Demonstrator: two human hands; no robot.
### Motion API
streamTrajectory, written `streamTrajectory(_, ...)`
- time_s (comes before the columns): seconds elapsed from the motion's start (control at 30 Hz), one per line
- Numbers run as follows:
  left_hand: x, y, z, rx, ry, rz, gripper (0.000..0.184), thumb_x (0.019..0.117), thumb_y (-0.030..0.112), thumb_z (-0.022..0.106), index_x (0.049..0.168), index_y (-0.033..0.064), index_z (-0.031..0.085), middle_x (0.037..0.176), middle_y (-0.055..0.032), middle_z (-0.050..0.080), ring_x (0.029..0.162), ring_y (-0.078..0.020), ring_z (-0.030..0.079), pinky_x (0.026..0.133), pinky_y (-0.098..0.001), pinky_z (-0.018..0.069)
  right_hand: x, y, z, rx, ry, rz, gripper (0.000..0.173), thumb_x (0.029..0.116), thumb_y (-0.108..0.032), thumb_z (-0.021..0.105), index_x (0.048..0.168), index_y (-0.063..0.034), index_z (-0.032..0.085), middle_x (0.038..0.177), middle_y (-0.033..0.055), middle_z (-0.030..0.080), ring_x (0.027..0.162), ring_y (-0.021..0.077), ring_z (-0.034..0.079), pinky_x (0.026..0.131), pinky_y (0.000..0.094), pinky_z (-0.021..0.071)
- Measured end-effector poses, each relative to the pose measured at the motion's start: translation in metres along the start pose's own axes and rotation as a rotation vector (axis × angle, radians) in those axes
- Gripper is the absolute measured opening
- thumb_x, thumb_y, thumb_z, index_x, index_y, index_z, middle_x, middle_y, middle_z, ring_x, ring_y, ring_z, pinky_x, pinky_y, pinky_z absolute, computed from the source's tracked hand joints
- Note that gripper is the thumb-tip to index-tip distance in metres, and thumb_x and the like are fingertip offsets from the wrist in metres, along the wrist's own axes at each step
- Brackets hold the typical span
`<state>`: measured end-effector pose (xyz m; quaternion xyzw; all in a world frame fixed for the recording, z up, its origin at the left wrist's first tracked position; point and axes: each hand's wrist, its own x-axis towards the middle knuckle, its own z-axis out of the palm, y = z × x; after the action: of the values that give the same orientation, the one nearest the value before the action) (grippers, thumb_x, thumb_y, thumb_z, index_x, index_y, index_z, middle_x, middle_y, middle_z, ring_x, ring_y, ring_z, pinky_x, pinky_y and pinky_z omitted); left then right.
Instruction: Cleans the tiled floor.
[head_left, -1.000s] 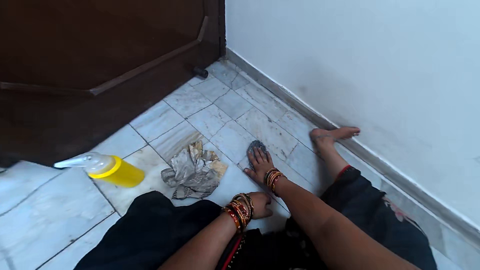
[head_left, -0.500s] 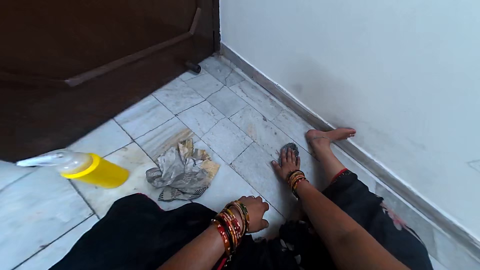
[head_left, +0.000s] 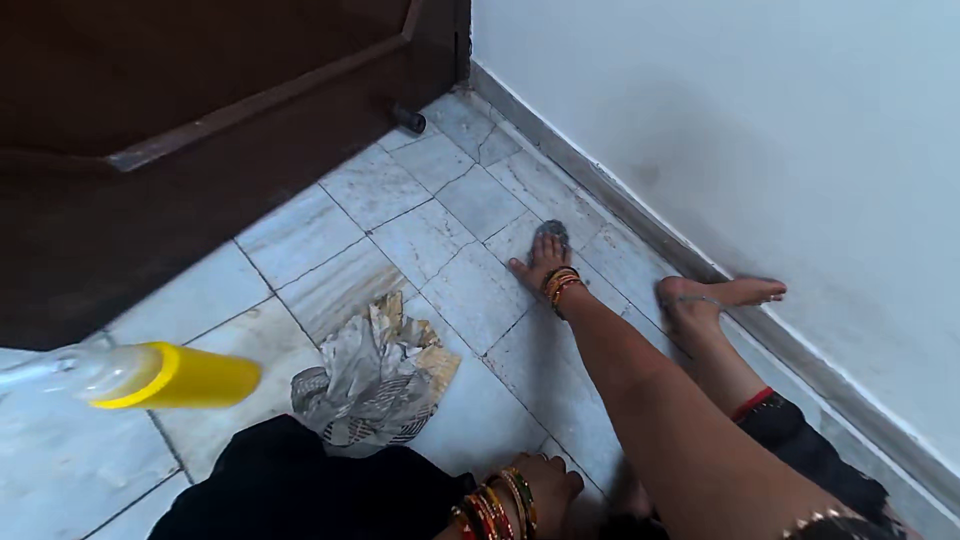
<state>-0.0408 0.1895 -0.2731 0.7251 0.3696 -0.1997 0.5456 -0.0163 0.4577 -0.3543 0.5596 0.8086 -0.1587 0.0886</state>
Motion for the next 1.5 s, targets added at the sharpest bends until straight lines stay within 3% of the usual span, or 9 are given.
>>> streamTrajectory(0.17, -0.005, -0.004, -0.002, 0.002, 0.023, -0.043, 0.053, 0.1069, 0.034, 0.055, 0.149, 0.0033, 0.048, 0.147, -0.0283, 0.051, 0.136, -0.0479, 0.050, 0.108, -0.0658, 0.0413, -0.021, -0.070, 0.011, 0.011, -0.092, -0.231, 0.094, 0.1014, -0.070, 0.039, 0.167, -0.0089, 0.009, 0.175, 0.0124, 0.003, 0.161, 0.0341, -0.002, 0.126, 0.0652, -0.0025)
streamTrajectory(0.3, -0.005, -0.008, 0.002, 0.017, 0.063, -0.031, 0.058, 0.1066, 0.039, 0.055, 0.151, 0.0031, 0.046, 0.148, -0.0295, 0.050, 0.137, -0.0466, 0.049, 0.112, -0.0629, 0.0393, -0.077, -0.083, 0.027, -0.007, -0.123, -0.341, 0.085, 0.1039, -0.065, 0.038, 0.167, -0.0135, 0.014, 0.175, 0.0109, 0.005, 0.161, 0.0331, -0.002, 0.126, 0.0652, -0.0029)
streamTrajectory(0.43, -0.001, -0.011, 0.009, 0.021, 0.115, -0.029, 0.056, 0.1054, 0.037, 0.056, 0.149, 0.0024, 0.050, 0.146, -0.0275, 0.053, 0.138, -0.0433, 0.050, 0.114, -0.0613, 0.0384, -0.139, -0.059, 0.044, -0.021, -0.152, -0.389, 0.076, 0.1067, -0.059, 0.038, 0.167, -0.0171, 0.017, 0.175, 0.0093, 0.007, 0.162, 0.0318, 0.000, 0.126, 0.0639, -0.0019)
streamTrajectory(0.57, -0.004, -0.003, 0.010, 0.103, 0.069, -0.075, 0.058, 0.1072, 0.039, 0.053, 0.152, 0.0029, 0.045, 0.154, -0.0256, 0.047, 0.143, -0.0422, 0.045, 0.117, -0.0601, 0.0350, -0.188, -0.008, 0.057, -0.031, -0.189, -0.370, 0.076, 0.1066, -0.060, 0.035, 0.167, -0.0172, 0.017, 0.175, 0.0091, 0.005, 0.162, 0.0291, -0.003, 0.126, 0.0625, -0.0051)
streamTrajectory(0.77, -0.003, 0.003, 0.016, 0.145, 0.076, -0.125, 0.059, 0.1064, 0.041, 0.053, 0.153, 0.0054, 0.045, 0.152, -0.0262, 0.047, 0.140, -0.0444, 0.047, 0.113, -0.0621, 0.0384, -0.223, 0.061, 0.049, -0.016, -0.207, 0.050, 0.089, 0.1014, -0.071, 0.035, 0.167, -0.0162, 0.010, 0.175, 0.0126, -0.002, 0.161, 0.0322, -0.008, 0.126, 0.0633, -0.0071)
streamTrajectory(0.87, -0.002, 0.001, 0.015, 0.126, 0.086, -0.129, 0.059, 0.1060, 0.041, 0.054, 0.152, 0.0057, 0.046, 0.152, -0.0253, 0.047, 0.140, -0.0439, 0.047, 0.113, -0.0623, 0.0391, -0.218, 0.087, 0.046, -0.003, -0.165, 0.222, 0.097, 0.0988, -0.075, 0.036, 0.167, -0.0123, 0.007, 0.173, 0.0181, -0.004, 0.161, 0.0368, -0.006, 0.126, 0.0634, -0.0058)
streamTrajectory(0.97, 0.001, -0.002, 0.012, 0.105, 0.089, -0.135, 0.058, 0.1057, 0.041, 0.054, 0.153, 0.0074, 0.046, 0.151, -0.0243, 0.048, 0.140, -0.0437, 0.047, 0.112, -0.0623, 0.0400, -0.194, 0.098, 0.047, 0.013, -0.119, 0.283, 0.102, 0.0978, -0.076, 0.038, 0.166, -0.0081, 0.003, 0.173, 0.0198, -0.005, 0.160, 0.0377, -0.006, 0.127, 0.0617, -0.0031)
streamTrajectory(1.3, 0.007, -0.004, 0.007, 0.012, 0.044, -0.076, 0.055, 0.1050, 0.039, 0.057, 0.151, 0.0080, 0.049, 0.149, -0.0248, 0.050, 0.138, -0.0451, 0.048, 0.110, -0.0631, 0.0410, -0.066, 0.076, 0.008, -0.034, -0.108, 0.098, 0.104, 0.0981, -0.076, 0.037, 0.166, -0.0047, 0.004, 0.174, 0.0157, 0.000, 0.161, 0.0358, -0.001, 0.127, 0.0621, 0.0009)
streamTrajectory(1.5, 0.010, -0.007, 0.006, -0.029, 0.032, -0.045, 0.053, 0.1050, 0.036, 0.057, 0.149, 0.0082, 0.051, 0.148, -0.0239, 0.051, 0.136, -0.0448, 0.051, 0.109, -0.0633, 0.0425, 0.002, 0.054, -0.022, -0.090, -0.132, 0.010, 0.100, 0.0988, -0.073, 0.042, 0.166, -0.0052, 0.011, 0.174, 0.0164, 0.009, 0.160, 0.0387, 0.010, 0.126, 0.0628, 0.0125)
